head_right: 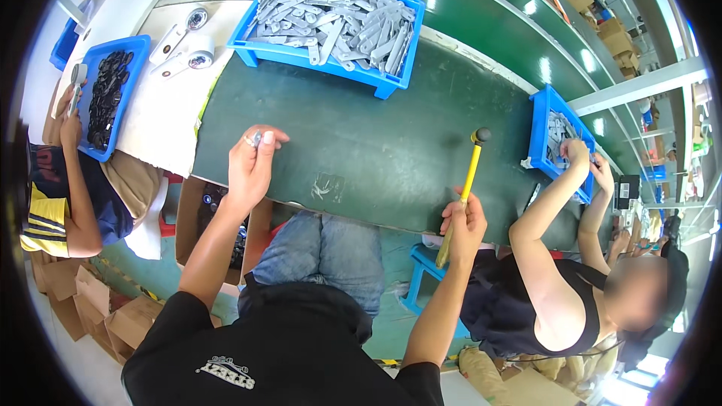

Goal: The recorder is assembling hardware components by using a hammer to fit metal strips into plastic housings on an assembly line.

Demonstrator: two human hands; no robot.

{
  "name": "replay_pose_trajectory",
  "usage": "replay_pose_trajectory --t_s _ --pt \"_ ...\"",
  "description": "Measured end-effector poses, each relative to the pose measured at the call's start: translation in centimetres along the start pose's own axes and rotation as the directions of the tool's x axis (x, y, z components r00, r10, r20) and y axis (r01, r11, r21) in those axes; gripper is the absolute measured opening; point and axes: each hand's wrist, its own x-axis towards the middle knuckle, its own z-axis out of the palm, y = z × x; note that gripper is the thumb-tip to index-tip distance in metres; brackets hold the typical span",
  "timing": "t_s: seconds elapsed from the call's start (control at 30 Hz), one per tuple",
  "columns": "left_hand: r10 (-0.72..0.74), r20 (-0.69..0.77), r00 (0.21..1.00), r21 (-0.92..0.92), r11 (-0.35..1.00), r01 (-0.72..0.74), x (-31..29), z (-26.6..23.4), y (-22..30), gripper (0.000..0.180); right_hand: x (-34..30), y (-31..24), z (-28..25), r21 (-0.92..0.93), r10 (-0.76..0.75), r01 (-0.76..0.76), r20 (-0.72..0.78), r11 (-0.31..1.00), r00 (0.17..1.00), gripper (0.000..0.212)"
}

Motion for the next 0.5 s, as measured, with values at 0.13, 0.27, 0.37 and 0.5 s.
replay_pose_trajectory --t_s 0.13,0.27,0.37,0.5 --pt "-0.137 -0.059 0.989 -0.099 0.986 0.131 -1.3 -0.6 -1.3 0.029 -1.3 -6.9 3.7 -0.404 0.079 -0.07 0.006 0.912 0.997 0.059" --pt "-0.148 -0.038 0.988 -0.103 0.984 0.144 -0.2 0.6 -1.0 0.031 -0.2 -7.8 2.7 -0.765 -0.05 0.22 0.239 0.606 0.97 0.051" --pt "-0.134 -0.053 0.99 0.003 0.991 0.135 -1.4 -2.0 -1.1 0.03 -9.2 -10.3 -0.9 -0.808 0.128 0.17 0.288 0.564 0.949 0.047" --pt "-0.14 -0.093 0.986 -0.144 0.982 0.126 -0.7 -0.3 -1.3 0.031 -22.1 -17.0 -12.1 -0.867 0.495 -0.108 0.172 0.486 0.852 0.046"
